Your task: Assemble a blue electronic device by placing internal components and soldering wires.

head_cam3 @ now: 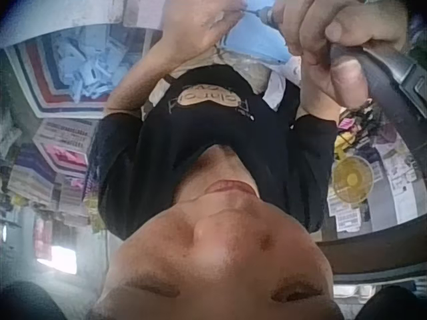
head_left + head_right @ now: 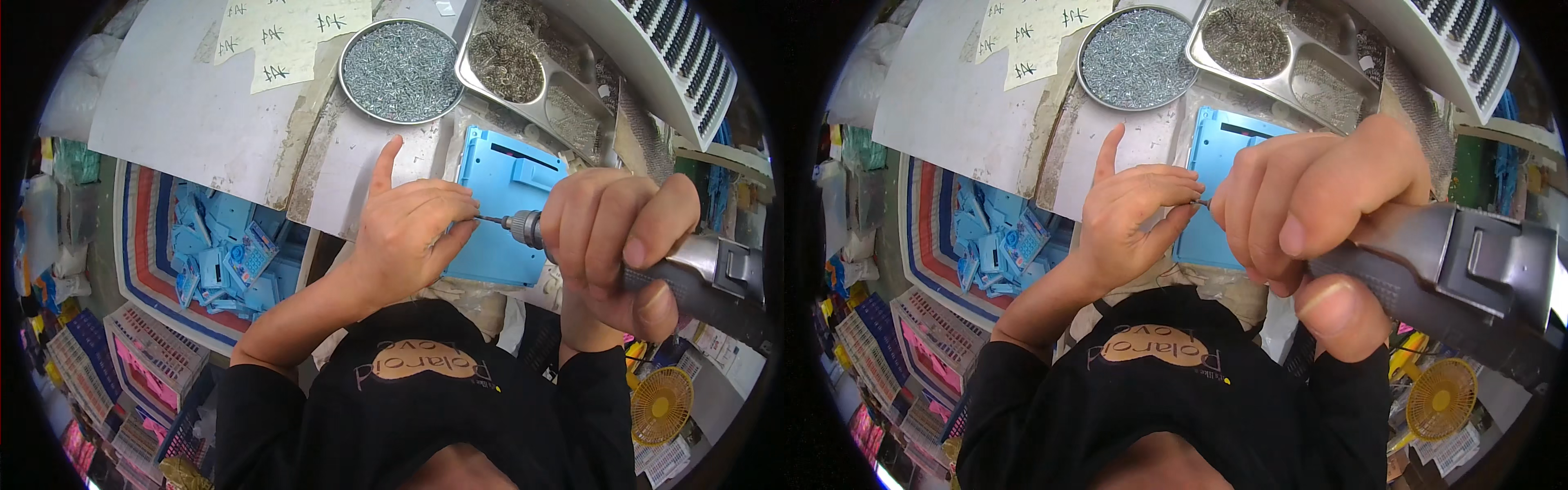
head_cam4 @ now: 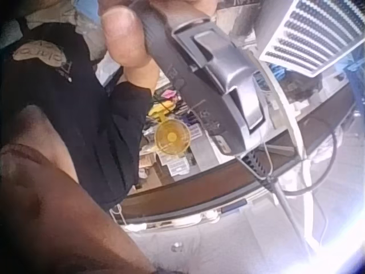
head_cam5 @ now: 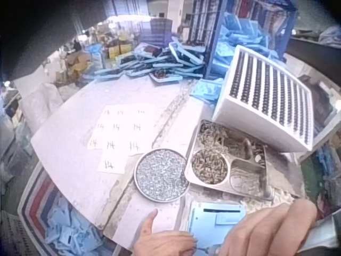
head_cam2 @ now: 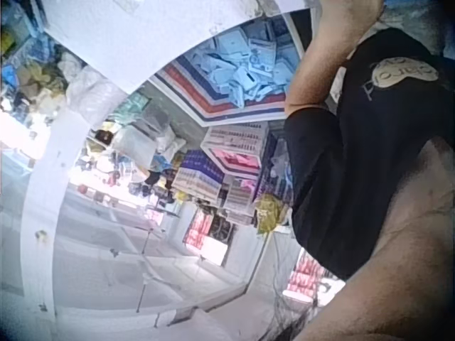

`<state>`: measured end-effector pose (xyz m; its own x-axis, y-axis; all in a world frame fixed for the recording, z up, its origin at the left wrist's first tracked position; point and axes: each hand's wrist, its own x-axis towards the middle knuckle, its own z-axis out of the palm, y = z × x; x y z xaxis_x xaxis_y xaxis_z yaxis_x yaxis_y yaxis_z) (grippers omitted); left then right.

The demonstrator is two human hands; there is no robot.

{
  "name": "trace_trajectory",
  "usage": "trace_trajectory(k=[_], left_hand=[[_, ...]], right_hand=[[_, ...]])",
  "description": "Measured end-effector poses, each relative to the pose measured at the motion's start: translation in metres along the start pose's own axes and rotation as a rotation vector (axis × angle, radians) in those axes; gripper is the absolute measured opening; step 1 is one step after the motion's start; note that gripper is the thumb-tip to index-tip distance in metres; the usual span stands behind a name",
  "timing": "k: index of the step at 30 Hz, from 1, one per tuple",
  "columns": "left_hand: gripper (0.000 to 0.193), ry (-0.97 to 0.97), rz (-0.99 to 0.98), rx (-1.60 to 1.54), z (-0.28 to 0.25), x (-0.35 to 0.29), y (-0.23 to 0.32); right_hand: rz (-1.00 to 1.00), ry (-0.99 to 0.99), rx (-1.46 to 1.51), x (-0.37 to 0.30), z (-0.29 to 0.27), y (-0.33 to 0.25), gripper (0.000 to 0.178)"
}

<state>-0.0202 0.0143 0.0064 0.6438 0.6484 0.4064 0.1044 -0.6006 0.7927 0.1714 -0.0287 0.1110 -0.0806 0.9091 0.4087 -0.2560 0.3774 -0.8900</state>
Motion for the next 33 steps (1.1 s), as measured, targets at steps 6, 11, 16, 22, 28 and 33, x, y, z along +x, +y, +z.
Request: trace_trajectory(k=[6, 11, 16, 22, 28, 33], left_hand=[[0.018, 0.033, 0.067, 0.103, -0.002, 0.004, 0.003], [0.017, -0.055, 0.161, 0.203, -0.011, 0.012, 0.007], [0.012, -0.113, 0.052, 0.371, -0.052, 0.06, -0.042], [0.012, 0.026, 0.078, 0.782, -0.053, 0.069, -0.086], [0.016, 0.092, 0.097, 0.837, -0.047, 0.074, -0.1], [0.015, -0.045, 0.067, 0.551, -0.052, 0.055, -0.065]], right_hand=[[0.014, 0.002, -0.018, -0.007, 0.003, 0.002, 0.027], [0.014, 0.047, -0.019, -0.008, 0.008, 0.001, 0.026], [0.001, 0.08, -0.013, -0.012, -0.005, 0.002, 0.025], [0.088, 0.189, -0.002, -0.024, 0.023, 0.009, 0.029], [0.221, 0.209, -0.048, -0.03, 0.041, 0.011, 0.032], [0.129, 0.001, -0.217, -0.029, 0.038, 0.027, 0.025]])
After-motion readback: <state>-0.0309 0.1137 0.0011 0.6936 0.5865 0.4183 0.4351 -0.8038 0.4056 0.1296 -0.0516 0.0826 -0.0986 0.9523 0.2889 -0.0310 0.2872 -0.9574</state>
